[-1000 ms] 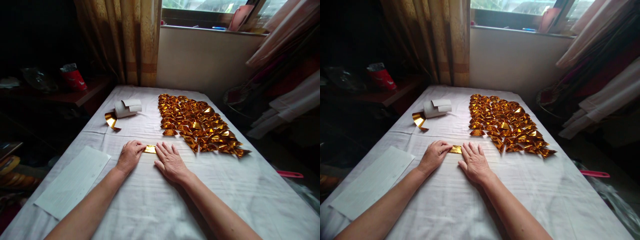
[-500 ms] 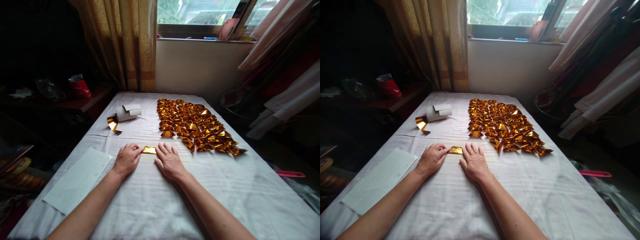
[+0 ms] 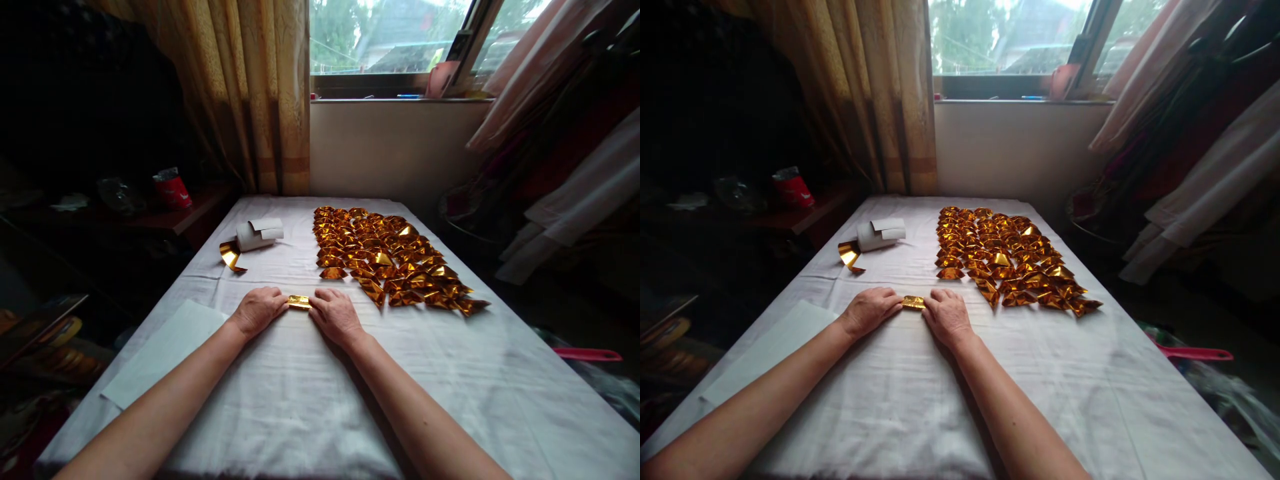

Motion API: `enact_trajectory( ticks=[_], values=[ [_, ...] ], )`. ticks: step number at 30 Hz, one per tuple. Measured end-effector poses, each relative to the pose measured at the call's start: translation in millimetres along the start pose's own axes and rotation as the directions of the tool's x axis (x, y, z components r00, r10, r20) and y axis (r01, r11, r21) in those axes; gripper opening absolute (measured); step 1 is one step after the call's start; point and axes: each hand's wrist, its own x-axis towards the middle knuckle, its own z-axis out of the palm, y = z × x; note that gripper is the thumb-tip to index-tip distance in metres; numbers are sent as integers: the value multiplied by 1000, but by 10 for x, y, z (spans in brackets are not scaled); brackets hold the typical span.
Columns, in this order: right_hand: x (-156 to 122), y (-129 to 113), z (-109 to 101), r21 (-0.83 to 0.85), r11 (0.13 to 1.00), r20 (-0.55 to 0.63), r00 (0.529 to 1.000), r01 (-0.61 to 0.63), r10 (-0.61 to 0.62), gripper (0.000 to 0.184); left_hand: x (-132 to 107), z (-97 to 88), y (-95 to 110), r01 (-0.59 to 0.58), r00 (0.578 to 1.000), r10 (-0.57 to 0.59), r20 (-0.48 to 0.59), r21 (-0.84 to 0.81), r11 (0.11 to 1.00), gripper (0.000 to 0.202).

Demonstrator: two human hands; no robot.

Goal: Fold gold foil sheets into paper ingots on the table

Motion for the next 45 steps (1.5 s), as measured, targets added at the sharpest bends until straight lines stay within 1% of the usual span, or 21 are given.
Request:
enact_trajectory(
  ticks=[4,7,9,14,16,18,21,25,28,31,33,36,40,43,45],
  values=[
    [0,35,35,26,1000,-28,1000,-3,3,29,-1,-3,-30,21,1000,-20,9,-46,999,26],
    [13,44,20,39,999,-20,1000,-23,24,29,20,-9,-54,52,998,-50,24,-87,995,28],
    [28,43,-10,25,999,-6,999,-35,35,28,42,-13,-62,55,998,-52,36,-75,996,30],
    [52,29,-60,-37,990,39,990,-134,136,28,60,-10,-26,67,997,-66,39,-49,997,27],
    [54,26,-50,-18,986,25,986,-165,166,27,44,-10,4,94,995,-92,28,-55,994,22],
    [56,23,-34,27,982,0,983,-186,186,25,23,-10,33,143,990,-142,11,-68,987,20],
    [66,21,-9,110,973,-42,977,-203,208,23,10,-8,71,246,969,-248,-12,-107,963,23],
    [89,32,36,210,949,-91,961,-236,259,23,40,9,135,382,921,-390,-15,-171,908,25],
    [102,61,86,293,918,-125,941,-266,313,22,74,24,212,454,886,-464,0,-207,867,28],
    [109,93,128,365,892,-163,924,-268,345,21,103,27,288,511,851,-525,24,-273,815,28],
    [112,106,145,394,879,-168,919,-270,357,21,115,28,320,526,839,-542,37,-306,794,28],
    [113,112,157,414,868,-168,914,-274,368,20,122,38,337,516,846,-532,37,-308,799,28],
    [96,129,155,405,877,-170,921,-258,349,22,125,58,335,478,870,-492,31,-303,825,26],
    [62,194,116,363,900,-191,926,-242,326,22,159,58,362,453,883,-469,34,-325,830,25],
    [34,267,65,299,922,-217,923,-247,318,22,212,59,405,428,893,-449,23,-352,833,25]
  ],
)
